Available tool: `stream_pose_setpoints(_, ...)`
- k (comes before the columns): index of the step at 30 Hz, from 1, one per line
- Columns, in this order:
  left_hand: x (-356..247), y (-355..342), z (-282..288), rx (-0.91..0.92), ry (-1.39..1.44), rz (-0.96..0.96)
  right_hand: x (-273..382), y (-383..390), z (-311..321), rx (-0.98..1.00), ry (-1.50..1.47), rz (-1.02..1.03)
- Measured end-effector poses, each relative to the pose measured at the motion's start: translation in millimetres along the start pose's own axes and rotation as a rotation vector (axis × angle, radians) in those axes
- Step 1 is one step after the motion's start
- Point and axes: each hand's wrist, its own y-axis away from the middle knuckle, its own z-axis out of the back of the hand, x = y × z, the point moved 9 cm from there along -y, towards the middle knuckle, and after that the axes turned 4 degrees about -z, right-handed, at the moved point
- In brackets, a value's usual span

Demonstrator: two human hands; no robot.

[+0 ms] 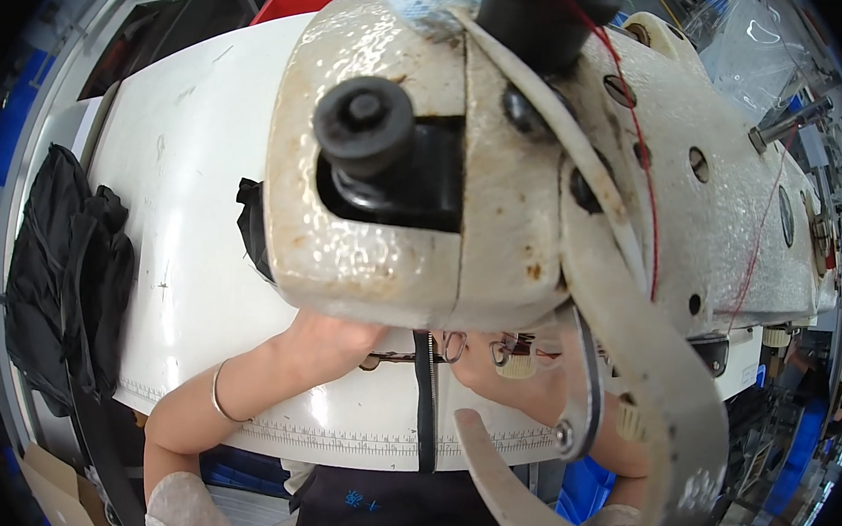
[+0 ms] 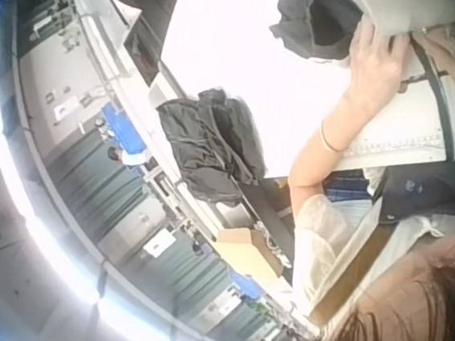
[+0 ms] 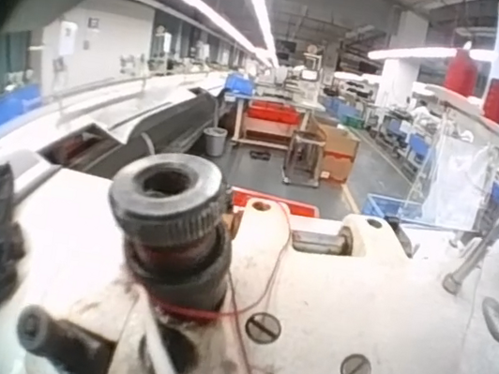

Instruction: Sewing small black fabric components together using an industrial sewing machine.

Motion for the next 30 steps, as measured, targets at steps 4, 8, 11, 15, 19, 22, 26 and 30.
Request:
stream_pose_setpoints(4, 4.0, -4.7, -2.6, 0.068, 0.098, 0.059, -4.9, 1.8, -3.6, 0.006, -0.039, -0.043)
stream_pose_setpoints(8, 5.4, -1.9, -2.7, 0.076, 0.064, 0.077, -9.5, 3.2, -5.6, 0.011, -0.079, -0.087)
stream_pose_setpoints(11, 4.5, 0.7, -8.9, 0.117, 0.018, 0.072, -13.7, 4.7, -7.1, 0.014, -0.108, -0.120)
stream_pose_setpoints(15, -2.2, -8.1, -2.9, 0.149, -0.002, 0.054, -19.8, 6.8, -8.7, 0.021, -0.144, -0.166)
stream_pose_setpoints(19, -6.2, -10.2, 1.9, 0.116, -0.013, 0.031, -24.9, 7.5, -7.7, 0.020, -0.185, -0.207)
stream_pose_setpoints(22, -4.9, -8.8, 1.3, 0.101, 0.003, 0.043, -28.6, 7.9, -7.4, 0.024, -0.211, -0.239)
stream_pose_setpoints(26, -6.2, -10.4, 4.7, 0.063, -0.002, 0.009, -35.7, 7.8, -4.2, 0.026, -0.244, -0.273)
stream_pose_setpoints(30, -8.0, -17.1, 12.8, 0.102, 0.020, 0.084, -40.7, 9.5, -2.6, 0.024, -0.280, -0.302)
